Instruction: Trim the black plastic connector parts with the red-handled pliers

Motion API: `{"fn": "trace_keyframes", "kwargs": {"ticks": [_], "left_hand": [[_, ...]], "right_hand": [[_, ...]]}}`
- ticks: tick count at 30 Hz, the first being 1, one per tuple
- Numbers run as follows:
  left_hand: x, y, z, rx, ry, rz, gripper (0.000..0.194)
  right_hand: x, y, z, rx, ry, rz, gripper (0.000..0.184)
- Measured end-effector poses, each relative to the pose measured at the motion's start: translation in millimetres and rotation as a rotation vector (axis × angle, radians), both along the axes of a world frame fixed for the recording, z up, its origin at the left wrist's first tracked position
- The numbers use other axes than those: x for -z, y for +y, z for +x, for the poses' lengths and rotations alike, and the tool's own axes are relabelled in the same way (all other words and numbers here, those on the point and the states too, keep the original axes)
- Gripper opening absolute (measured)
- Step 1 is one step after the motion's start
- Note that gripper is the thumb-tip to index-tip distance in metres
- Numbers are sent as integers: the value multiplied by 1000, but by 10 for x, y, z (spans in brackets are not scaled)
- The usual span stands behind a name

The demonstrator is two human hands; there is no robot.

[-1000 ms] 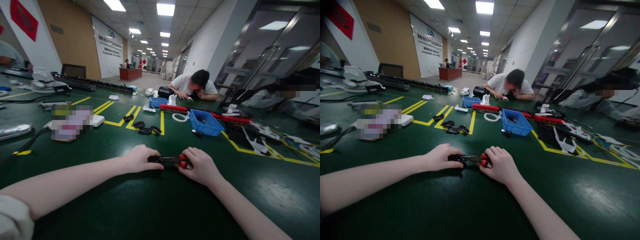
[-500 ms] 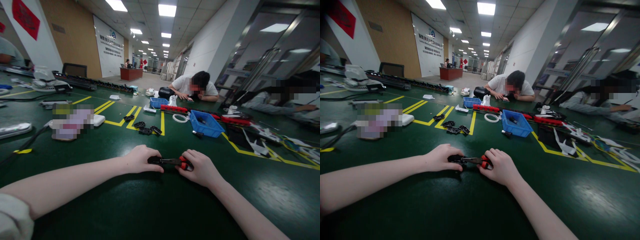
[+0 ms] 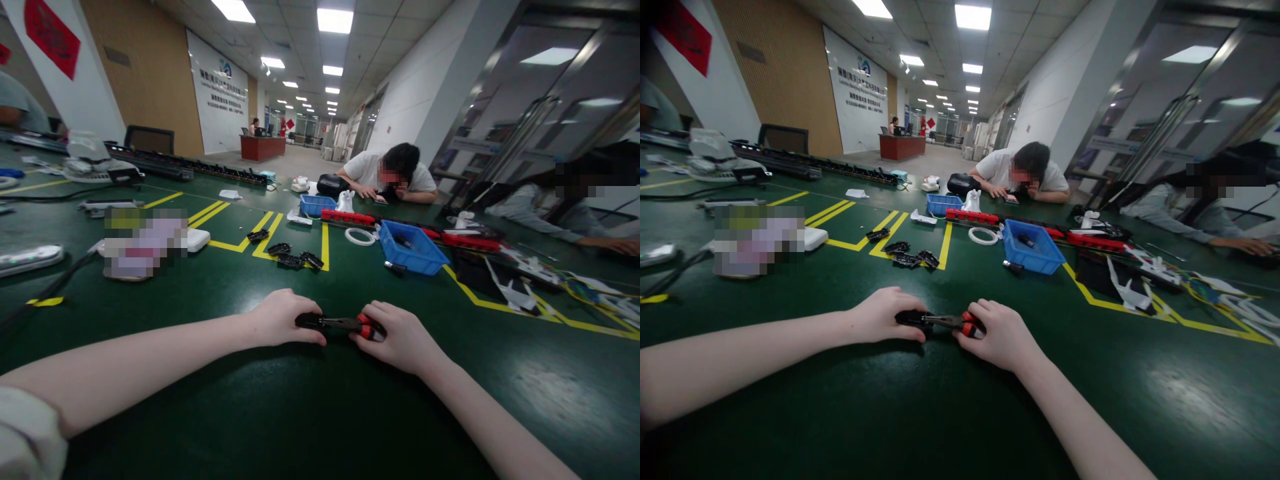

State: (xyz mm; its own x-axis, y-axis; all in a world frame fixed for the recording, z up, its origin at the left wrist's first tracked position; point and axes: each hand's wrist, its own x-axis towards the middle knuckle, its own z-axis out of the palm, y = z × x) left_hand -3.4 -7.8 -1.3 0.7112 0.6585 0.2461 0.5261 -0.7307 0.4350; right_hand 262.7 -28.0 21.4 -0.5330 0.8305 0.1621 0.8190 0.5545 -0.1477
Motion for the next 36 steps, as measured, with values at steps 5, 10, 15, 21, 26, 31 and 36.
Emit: {"fn": "trace_keyframes", "kwargs": {"ticks": [5,10,15,21,26,31,36], "left_hand": [[6,2,-1,-2,-17,7,40],[-6,-4,-6,22,3,-11,39],[-30,5,-18,17,-13,-78,40],[-43,29,-32,5,-38,-169,42],[-43,27,-35,27,-51,-176,42],[-16,29,-36,39,-39,-125,43],[12,34,-30,39,-26,-91,46]], "right_hand": [[-7,-13,-3,10,16,-16,22],[-5,-13,-14,1,-10,1,22],[1,-17,-21,12,-25,19,21],[37,-8,-13,4,-45,109,20],[73,13,16,-23,-62,247,20],[89,9,43,-51,-58,247,21],[69,0,25,-51,-72,212,19]]}}
